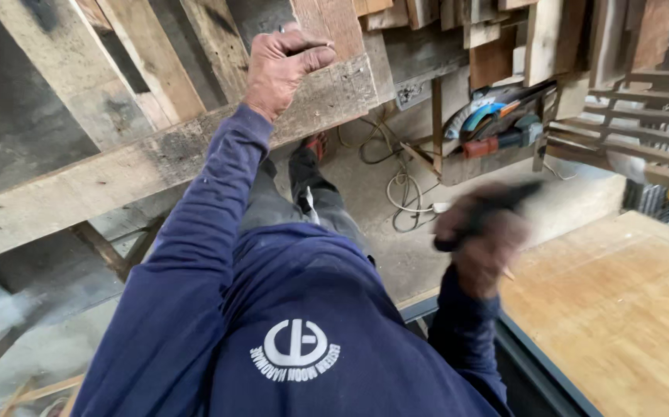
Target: The person uses a hammer to drive nails into a wooden pallet structure. They repeatedly position nails and strike them to secure wooden planks to the frame, occasionally adjusting the wood pieces to ensure proper alignment.
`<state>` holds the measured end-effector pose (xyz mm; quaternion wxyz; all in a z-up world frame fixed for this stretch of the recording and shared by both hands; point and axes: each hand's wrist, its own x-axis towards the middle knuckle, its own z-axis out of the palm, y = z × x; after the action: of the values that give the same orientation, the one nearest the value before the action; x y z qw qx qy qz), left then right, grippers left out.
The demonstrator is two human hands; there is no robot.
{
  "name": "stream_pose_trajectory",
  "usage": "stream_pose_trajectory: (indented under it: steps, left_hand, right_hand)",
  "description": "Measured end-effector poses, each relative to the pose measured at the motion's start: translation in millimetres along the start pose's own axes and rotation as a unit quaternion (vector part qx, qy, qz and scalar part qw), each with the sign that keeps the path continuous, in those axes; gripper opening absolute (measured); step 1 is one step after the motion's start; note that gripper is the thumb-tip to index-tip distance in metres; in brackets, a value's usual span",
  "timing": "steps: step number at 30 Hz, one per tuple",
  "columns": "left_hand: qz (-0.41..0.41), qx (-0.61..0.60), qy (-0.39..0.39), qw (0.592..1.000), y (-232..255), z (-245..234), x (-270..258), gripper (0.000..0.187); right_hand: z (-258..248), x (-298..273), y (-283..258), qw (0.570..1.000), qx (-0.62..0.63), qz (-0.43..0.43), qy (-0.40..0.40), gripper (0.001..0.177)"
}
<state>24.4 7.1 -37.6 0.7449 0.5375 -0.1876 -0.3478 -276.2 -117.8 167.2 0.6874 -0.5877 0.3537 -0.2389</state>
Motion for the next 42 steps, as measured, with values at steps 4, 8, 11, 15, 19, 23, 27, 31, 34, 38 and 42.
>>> stream_pose_trajectory:
  steps: [4,8,11,15,19,23,27,31,34,38,42]
  left_hand:
    - [-0.107,0.028,0.031,0.993,22.4,9.9,-10.3,0.020]
    - [-0.040,0.009,-0.007,0.999,33.4,11.1,-20.8,0.023]
    - [0.005,0.067,0.043,0.997,37.3,18.2,-17.0,0.030]
    - [-0.029,0.133,0.085,0.987,32.6,23.5,-30.3,0.032]
    - [-0.010,0.133,0.124,0.983,11.4,30.1,-41.4,0.015]
    - [0.090,0.239,0.120,0.959,3.1,32.6,-55.9,0.020]
    - [0.133,0.368,0.098,0.915,5.0,43.9,-62.7,0.018]
    - [0.147,0.439,0.064,0.884,2.7,50.6,-60.5,0.016]
    - [0.130,0.423,0.052,0.895,2.5,47.5,-61.1,0.015]
    - [0.081,0.441,0.049,0.892,-5.2,38.0,-57.9,0.015]
    - [0.068,0.210,0.142,0.965,-15.8,20.9,-50.8,0.020]
  right_hand:
    - [-1.0,34.3,-14.1,0.937,0.048,-0.338,-0.067,0.041]
    - [39.5,18.8,71.7,0.977,-0.185,0.040,-0.101,0.027]
    - [40.2,13.8,67.7,0.952,-0.206,0.217,-0.067,0.021]
    - [27.9,9.4,16.5,0.994,-0.099,-0.012,-0.036,0.027]
    - [31.9,9.1,41.9,0.962,0.006,-0.261,-0.080,0.039]
    - [22.5,5.4,98.5,0.929,-0.294,0.188,-0.120,0.029]
    - [9.4,-19.7,93.1,0.959,-0.153,0.226,-0.077,0.032]
    - [5.2,-31.3,82.4,0.990,-0.059,0.053,-0.121,0.038]
    - [10.4,-31.7,87.6,0.977,-0.152,0.040,-0.143,0.034]
    - [15.5,-16.0,67.5,0.934,-0.272,0.177,-0.150,0.031]
    - [7.1,-26.4,-8.0,0.989,-0.060,0.036,-0.133,0.029]
